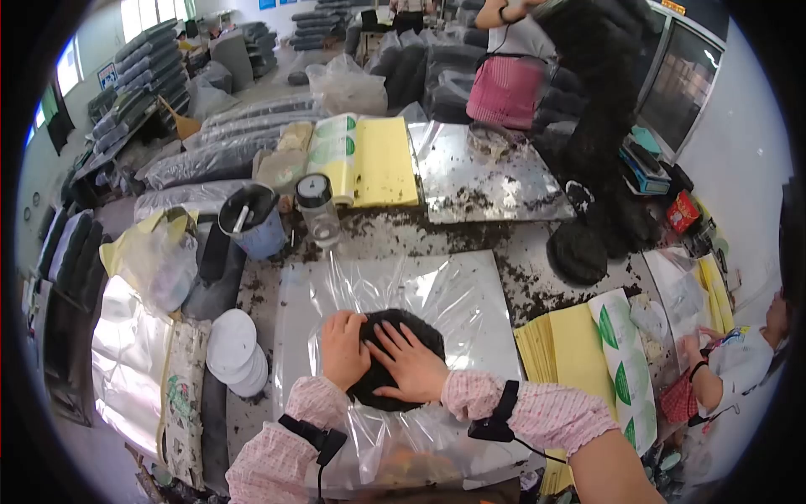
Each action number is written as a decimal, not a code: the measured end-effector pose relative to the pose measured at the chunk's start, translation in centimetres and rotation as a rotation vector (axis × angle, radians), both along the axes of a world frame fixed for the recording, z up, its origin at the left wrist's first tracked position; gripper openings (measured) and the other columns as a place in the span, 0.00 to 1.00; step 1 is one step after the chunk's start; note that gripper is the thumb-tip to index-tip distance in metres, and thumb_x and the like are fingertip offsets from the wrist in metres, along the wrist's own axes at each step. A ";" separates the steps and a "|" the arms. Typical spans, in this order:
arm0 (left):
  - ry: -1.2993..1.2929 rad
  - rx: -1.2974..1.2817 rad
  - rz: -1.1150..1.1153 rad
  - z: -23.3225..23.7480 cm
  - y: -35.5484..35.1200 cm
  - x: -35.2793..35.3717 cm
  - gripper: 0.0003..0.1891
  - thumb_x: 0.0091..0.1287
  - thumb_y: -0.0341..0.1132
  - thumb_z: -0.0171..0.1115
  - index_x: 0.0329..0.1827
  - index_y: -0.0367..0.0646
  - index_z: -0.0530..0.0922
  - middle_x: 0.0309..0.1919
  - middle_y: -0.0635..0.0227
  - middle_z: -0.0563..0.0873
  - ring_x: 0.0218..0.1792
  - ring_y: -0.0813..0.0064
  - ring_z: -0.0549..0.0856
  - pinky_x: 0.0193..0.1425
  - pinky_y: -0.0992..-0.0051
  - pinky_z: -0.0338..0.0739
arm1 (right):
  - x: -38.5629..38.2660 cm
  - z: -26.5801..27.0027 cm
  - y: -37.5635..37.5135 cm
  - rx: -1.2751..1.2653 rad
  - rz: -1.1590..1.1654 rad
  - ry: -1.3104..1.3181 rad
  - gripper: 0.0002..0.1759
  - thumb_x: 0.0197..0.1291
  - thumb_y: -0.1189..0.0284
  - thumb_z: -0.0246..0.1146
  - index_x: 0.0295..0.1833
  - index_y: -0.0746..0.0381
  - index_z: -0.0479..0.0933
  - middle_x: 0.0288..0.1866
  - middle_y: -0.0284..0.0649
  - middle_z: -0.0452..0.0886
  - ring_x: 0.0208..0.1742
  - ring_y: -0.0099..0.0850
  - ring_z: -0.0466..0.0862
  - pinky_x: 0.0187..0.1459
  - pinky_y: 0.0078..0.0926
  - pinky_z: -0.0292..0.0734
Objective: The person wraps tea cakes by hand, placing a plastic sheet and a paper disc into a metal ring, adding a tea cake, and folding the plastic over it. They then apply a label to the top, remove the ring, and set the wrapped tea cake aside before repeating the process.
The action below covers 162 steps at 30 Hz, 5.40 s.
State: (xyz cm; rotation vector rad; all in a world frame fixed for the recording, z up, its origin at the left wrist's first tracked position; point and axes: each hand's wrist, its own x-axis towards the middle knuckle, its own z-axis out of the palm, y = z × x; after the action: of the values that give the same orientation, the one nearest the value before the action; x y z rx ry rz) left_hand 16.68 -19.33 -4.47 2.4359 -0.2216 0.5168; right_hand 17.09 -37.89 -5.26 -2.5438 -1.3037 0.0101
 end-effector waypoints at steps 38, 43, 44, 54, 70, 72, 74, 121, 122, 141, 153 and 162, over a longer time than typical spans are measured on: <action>-0.291 -0.240 -0.089 7.5 3.8 1.0 0.18 0.63 0.30 0.71 0.56 0.40 0.81 0.37 0.64 0.87 0.39 0.62 0.87 0.50 0.65 0.80 | -1.7 -3.1 1.0 -0.017 -0.113 0.140 0.58 0.57 0.41 0.67 0.81 0.68 0.53 0.78 0.67 0.58 0.79 0.65 0.56 0.78 0.63 0.49; 0.134 -0.367 0.387 -3.9 8.6 4.8 0.32 0.61 0.33 0.75 0.67 0.37 0.71 0.45 0.56 0.86 0.38 0.64 0.86 0.43 0.66 0.81 | -1.8 -6.0 1.0 0.037 -0.101 0.136 0.62 0.55 0.38 0.67 0.81 0.69 0.52 0.78 0.68 0.56 0.79 0.68 0.54 0.77 0.68 0.45; 0.367 -0.512 0.405 -4.3 8.0 5.0 0.33 0.61 0.33 0.75 0.68 0.37 0.70 0.43 0.57 0.86 0.37 0.66 0.86 0.41 0.67 0.81 | -1.8 -5.8 0.9 0.027 -0.087 0.130 0.62 0.55 0.38 0.67 0.81 0.68 0.51 0.79 0.68 0.55 0.79 0.68 0.54 0.77 0.69 0.44; 0.152 -0.942 0.038 1.4 11.9 3.6 0.23 0.70 0.33 0.67 0.66 0.41 0.71 0.36 0.66 0.87 0.30 0.81 0.82 0.32 0.73 0.75 | -2.1 -4.9 1.2 0.076 -0.081 0.225 0.61 0.58 0.38 0.65 0.83 0.67 0.49 0.80 0.68 0.54 0.80 0.69 0.52 0.77 0.68 0.45; 0.494 -0.883 -0.448 4.3 3.5 5.3 0.28 0.78 0.36 0.59 0.76 0.38 0.62 0.44 0.62 0.91 0.48 0.69 0.88 0.62 0.70 0.78 | -1.6 -7.7 1.5 0.084 -0.111 0.226 0.65 0.52 0.32 0.66 0.82 0.66 0.51 0.80 0.67 0.54 0.80 0.67 0.52 0.78 0.67 0.44; 0.370 -1.265 -0.144 2.5 8.3 1.4 0.27 0.77 0.35 0.59 0.75 0.38 0.62 0.40 0.63 0.90 0.44 0.71 0.88 0.56 0.73 0.78 | -2.5 -5.0 1.1 0.091 -0.144 0.104 0.53 0.60 0.41 0.67 0.78 0.68 0.60 0.76 0.65 0.64 0.77 0.60 0.63 0.75 0.59 0.56; 0.603 -1.100 0.047 -0.3 11.1 -4.1 0.24 0.74 0.36 0.61 0.69 0.39 0.69 0.40 0.59 0.90 0.40 0.64 0.88 0.51 0.70 0.80 | -2.2 -6.4 1.1 -0.037 -0.103 0.100 0.58 0.60 0.35 0.61 0.83 0.62 0.51 0.81 0.64 0.54 0.82 0.61 0.53 0.76 0.67 0.47; 0.086 -0.619 -0.196 1.9 -2.9 -5.2 0.31 0.66 0.34 0.62 0.73 0.35 0.67 0.68 0.52 0.74 0.69 0.56 0.73 0.78 0.56 0.60 | -3.8 0.3 0.0 0.502 -0.254 0.116 0.20 0.63 0.79 0.59 0.62 0.66 0.79 0.63 0.48 0.82 0.59 0.45 0.84 0.61 0.37 0.79; 0.048 -0.360 -0.220 0.9 -3.1 -5.2 0.29 0.66 0.36 0.63 0.69 0.37 0.71 0.64 0.53 0.77 0.67 0.54 0.75 0.77 0.53 0.61 | -3.0 0.1 -0.3 0.528 -0.246 0.524 0.17 0.64 0.78 0.58 0.57 0.67 0.78 0.58 0.49 0.83 0.54 0.47 0.85 0.57 0.39 0.80; 0.083 0.106 -0.079 0.0 -5.3 -3.9 0.08 0.60 0.24 0.60 0.42 0.37 0.79 0.43 0.56 0.81 0.52 0.49 0.79 0.66 0.52 0.72 | -2.3 1.0 -0.5 0.761 -0.389 0.234 0.05 0.65 0.76 0.60 0.41 0.67 0.77 0.41 0.49 0.80 0.43 0.46 0.82 0.47 0.36 0.79; 0.222 0.389 -0.269 0.5 -5.1 -5.3 0.40 0.64 0.46 0.62 0.77 0.33 0.65 0.78 0.48 0.65 0.80 0.45 0.59 0.82 0.49 0.50 | -4.6 3.3 -2.5 0.094 -0.357 0.180 0.08 0.56 0.74 0.63 0.41 0.64 0.79 0.40 0.44 0.80 0.47 0.45 0.83 0.44 0.40 0.81; 0.183 0.392 -0.258 -0.1 -5.7 -6.1 0.34 0.68 0.45 0.59 0.75 0.35 0.69 0.78 0.51 0.66 0.81 0.46 0.58 0.82 0.49 0.52 | -3.2 2.8 -2.9 0.236 -0.459 0.018 0.05 0.56 0.75 0.61 0.37 0.63 0.80 0.38 0.43 0.80 0.45 0.43 0.84 0.43 0.39 0.81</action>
State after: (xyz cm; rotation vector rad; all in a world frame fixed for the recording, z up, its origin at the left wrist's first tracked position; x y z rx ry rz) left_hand 10.56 -25.07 -4.58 2.7553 -0.5976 0.1421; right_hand 13.89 -40.82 -2.43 -2.5607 -0.6438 -0.2005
